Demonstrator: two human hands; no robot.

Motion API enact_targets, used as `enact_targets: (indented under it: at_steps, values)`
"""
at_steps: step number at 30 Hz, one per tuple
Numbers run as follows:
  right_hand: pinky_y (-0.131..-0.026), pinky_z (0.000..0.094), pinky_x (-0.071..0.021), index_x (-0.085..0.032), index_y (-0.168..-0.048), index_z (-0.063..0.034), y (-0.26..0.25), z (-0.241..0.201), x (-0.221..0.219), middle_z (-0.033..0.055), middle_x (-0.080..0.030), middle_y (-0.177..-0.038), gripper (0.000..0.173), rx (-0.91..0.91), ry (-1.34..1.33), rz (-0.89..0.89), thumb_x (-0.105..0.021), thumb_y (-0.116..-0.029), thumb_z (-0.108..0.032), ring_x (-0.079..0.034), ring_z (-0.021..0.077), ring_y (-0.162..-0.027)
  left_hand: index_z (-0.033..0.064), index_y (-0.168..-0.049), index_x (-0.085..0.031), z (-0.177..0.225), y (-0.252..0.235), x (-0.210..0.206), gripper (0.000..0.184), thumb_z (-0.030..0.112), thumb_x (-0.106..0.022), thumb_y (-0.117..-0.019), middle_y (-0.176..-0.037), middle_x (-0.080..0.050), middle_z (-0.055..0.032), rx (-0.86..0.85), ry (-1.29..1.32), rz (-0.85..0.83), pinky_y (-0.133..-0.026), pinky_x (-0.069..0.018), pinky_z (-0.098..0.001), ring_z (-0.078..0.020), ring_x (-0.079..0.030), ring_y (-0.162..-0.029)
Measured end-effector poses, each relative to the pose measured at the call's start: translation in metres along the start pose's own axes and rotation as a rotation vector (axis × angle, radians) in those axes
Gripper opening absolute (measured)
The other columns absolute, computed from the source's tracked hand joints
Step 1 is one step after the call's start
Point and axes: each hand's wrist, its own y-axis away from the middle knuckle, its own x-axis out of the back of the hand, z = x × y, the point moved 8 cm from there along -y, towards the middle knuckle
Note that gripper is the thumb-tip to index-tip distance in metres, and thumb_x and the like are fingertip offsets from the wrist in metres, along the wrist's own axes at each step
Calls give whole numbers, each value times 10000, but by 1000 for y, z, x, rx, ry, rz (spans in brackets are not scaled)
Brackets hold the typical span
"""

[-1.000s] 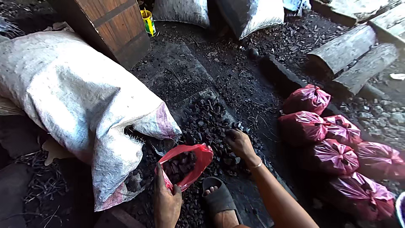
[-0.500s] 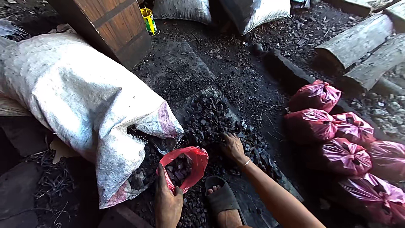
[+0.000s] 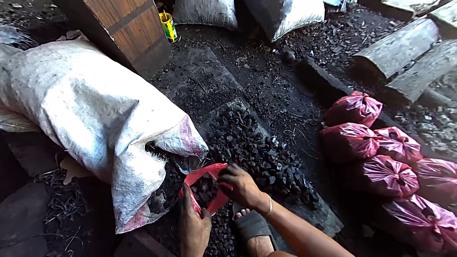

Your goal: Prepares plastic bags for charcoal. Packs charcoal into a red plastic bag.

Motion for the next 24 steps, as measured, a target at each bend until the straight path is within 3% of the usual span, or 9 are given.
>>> enact_targets:
  at_steps: [2, 4, 5, 8, 12, 15, 17, 21, 24]
  values:
    - [-1027, 494, -503, -767, -998, -348, -13, 12, 6, -22, -635, -1361, 129, -103, 96, 82, -697, -919, -421, -547, 242, -1295, 88, -1626, -251, -5, 3, 3, 1045, 87, -726, -695, -1576, -402, -220, 7, 12, 17, -1109, -449, -524, -353, -467, -1411]
    - [-1069, 619, -424, -769, -1028, -392, -21, 31, -7, -5, -481, -1567, 212, -231, 125, -152, -689, -895, -536, -406, 340, -1437, 90, -1628, -246, -9, 3, 3, 1040, 92, -722, -703, -1577, -399, -225, 10, 20, 21, -1105, -452, -522, -357, -469, -1409]
    - [-1059, 642, -424, -773, -1081, -369, -22, 41, -20, 9, -507, -1540, 292, -281, 134, -301, -689, -886, -569, -425, 351, -1419, 96, -1630, -241, -10, 2, 3, 1043, 93, -723, -706, -1582, -393, -220, 16, 24, 18, -1106, -451, -520, -356, -464, -1412]
    - [-1008, 599, -485, -756, -1113, -194, -24, 44, -34, 72, -683, -1290, 373, -260, 226, -405, -621, -944, -499, -586, 337, -1259, 102, -1631, -240, -10, 2, 5, 1040, 96, -718, -707, -1583, -396, -208, 23, 9, 13, -1102, -454, -512, -346, -464, -1413]
    - [-1050, 523, -480, -734, -1197, -240, -13, 25, 2, -24, -607, -1439, 381, -205, 162, -203, -631, -945, -507, -534, 244, -1339, 94, -1628, -246, -15, 3, 4, 1054, 84, -729, -692, -1587, -392, -214, 13, 36, 13, -1107, -446, -532, -359, -458, -1418]
    - [-1073, 435, -505, -775, -1144, -263, 0, 59, 53, -41, -648, -1366, 252, -291, -26, 77, -698, -940, -390, -581, 151, -1277, 102, -1631, -244, -19, 6, 4, 1058, 115, -728, -690, -1582, -396, -218, -3, 19, 16, -1110, -443, -538, -366, -458, -1415]
    - [-1000, 415, -547, -767, -1125, -226, 11, 108, 77, -16, -693, -1265, 236, -460, -6, 161, -663, -962, -362, -646, 137, -1158, 104, -1634, -234, -18, 7, 4, 1050, 118, -726, -707, -1575, -400, -227, -6, 20, 17, -1107, -444, -540, -370, -461, -1411]
    - [-992, 477, -546, -747, -1185, -231, 15, 178, 61, 28, -724, -1189, 284, -638, 143, -16, -636, -969, -378, -681, 203, -1097, 99, -1635, -230, -13, 8, 8, 1044, 124, -716, -711, -1601, -373, -212, -23, 35, 31, -1142, -408, -525, -347, -421, -1449]
    - [-1043, 531, -516, -715, -1243, -252, 9, 186, 18, 47, -679, -1311, 430, -572, 236, -190, -671, -914, -525, -621, 270, -1240, 93, -1632, -234, -7, 8, 13, 1030, 134, -717, -723, -1600, -380, -205, -30, 19, 34, -1141, -414, -514, -338, -423, -1451]
